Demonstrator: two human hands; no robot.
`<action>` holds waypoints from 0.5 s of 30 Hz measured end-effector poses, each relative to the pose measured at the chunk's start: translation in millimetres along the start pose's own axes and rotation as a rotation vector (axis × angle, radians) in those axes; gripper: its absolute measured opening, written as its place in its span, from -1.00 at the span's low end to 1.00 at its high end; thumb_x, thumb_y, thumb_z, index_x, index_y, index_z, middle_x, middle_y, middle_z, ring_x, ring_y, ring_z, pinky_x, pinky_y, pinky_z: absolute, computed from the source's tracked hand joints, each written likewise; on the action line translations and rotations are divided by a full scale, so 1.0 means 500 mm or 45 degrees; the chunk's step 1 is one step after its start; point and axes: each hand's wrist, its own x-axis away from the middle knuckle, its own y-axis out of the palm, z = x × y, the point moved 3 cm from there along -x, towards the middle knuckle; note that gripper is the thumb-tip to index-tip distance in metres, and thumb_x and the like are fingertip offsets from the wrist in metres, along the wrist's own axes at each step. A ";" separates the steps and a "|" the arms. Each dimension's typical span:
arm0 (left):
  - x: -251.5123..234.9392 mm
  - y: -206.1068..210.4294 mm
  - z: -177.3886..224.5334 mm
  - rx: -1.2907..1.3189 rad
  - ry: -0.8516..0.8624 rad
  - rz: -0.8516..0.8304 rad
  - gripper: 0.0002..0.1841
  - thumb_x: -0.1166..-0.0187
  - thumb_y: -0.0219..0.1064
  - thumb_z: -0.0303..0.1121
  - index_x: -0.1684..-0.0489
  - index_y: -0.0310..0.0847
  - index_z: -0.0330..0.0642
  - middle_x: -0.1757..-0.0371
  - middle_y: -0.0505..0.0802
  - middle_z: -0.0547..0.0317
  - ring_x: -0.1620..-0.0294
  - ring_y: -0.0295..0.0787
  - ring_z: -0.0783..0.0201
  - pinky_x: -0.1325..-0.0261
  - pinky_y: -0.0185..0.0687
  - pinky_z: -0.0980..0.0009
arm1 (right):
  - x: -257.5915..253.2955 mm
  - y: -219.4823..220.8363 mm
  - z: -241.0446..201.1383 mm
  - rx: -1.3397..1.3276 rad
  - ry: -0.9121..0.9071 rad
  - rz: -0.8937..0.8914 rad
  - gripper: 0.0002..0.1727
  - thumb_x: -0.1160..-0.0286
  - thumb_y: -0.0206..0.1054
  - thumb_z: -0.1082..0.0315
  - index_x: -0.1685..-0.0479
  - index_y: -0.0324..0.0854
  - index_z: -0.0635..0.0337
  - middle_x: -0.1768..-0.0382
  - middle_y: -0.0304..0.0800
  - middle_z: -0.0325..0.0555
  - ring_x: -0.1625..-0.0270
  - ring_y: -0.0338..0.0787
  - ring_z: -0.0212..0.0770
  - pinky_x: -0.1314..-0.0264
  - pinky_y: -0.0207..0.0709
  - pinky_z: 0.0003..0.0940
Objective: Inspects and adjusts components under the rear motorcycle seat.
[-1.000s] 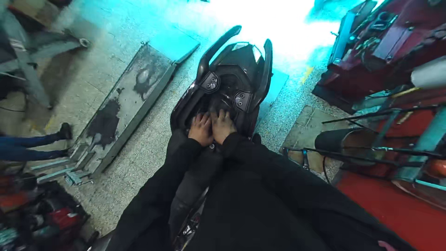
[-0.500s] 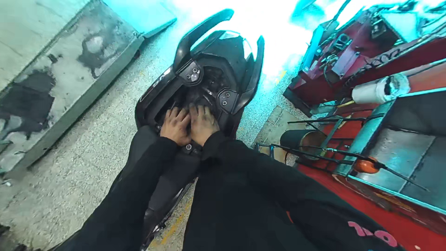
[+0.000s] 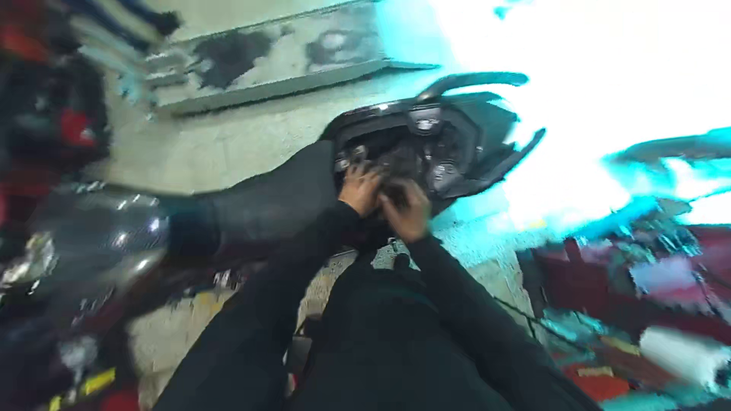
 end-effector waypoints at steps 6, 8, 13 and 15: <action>0.375 0.123 0.078 0.052 -0.512 0.465 -0.63 -0.48 0.34 -0.28 -0.26 0.81 0.02 -0.51 0.75 0.20 -0.61 0.54 -0.09 -0.56 0.43 -0.22 | 0.412 -0.247 0.274 -0.024 0.628 -0.419 -0.56 -0.48 0.44 0.32 -0.23 0.62 0.47 -0.02 0.84 0.18 0.00 0.86 -0.11 -0.16 0.78 -0.14; 0.488 0.177 0.116 0.075 -0.720 0.342 -0.61 -0.45 0.35 -0.24 -0.26 0.81 0.00 -0.53 0.74 0.15 -0.59 0.56 -0.13 -0.52 0.45 -0.25 | 0.588 -0.314 0.432 0.114 1.335 -0.574 -0.50 -0.54 0.44 0.27 -0.37 0.56 0.39 -0.09 0.81 0.27 -0.07 0.84 0.08 -0.20 0.71 0.09; 0.549 0.217 0.208 0.232 -0.780 0.364 -0.65 -0.42 0.34 -0.28 -0.15 0.84 -0.08 -0.41 0.81 0.06 -0.41 0.71 -0.04 -0.44 0.59 -0.06 | 0.857 -0.491 0.579 0.523 2.041 -0.743 -0.45 -0.61 0.44 0.13 -0.41 0.60 0.36 -0.31 0.73 0.36 -0.38 0.72 0.26 -0.48 0.50 0.24; 0.462 0.188 0.220 0.355 -0.644 0.486 -0.69 -0.45 0.35 -0.31 -0.10 0.84 -0.15 -0.34 0.82 -0.02 -0.36 0.73 0.00 -0.44 0.64 0.04 | 0.927 -0.557 0.662 0.575 2.031 -0.723 -0.41 -0.70 0.32 0.04 -0.39 0.58 0.43 -0.29 0.72 0.41 -0.34 0.74 0.29 -0.42 0.56 0.27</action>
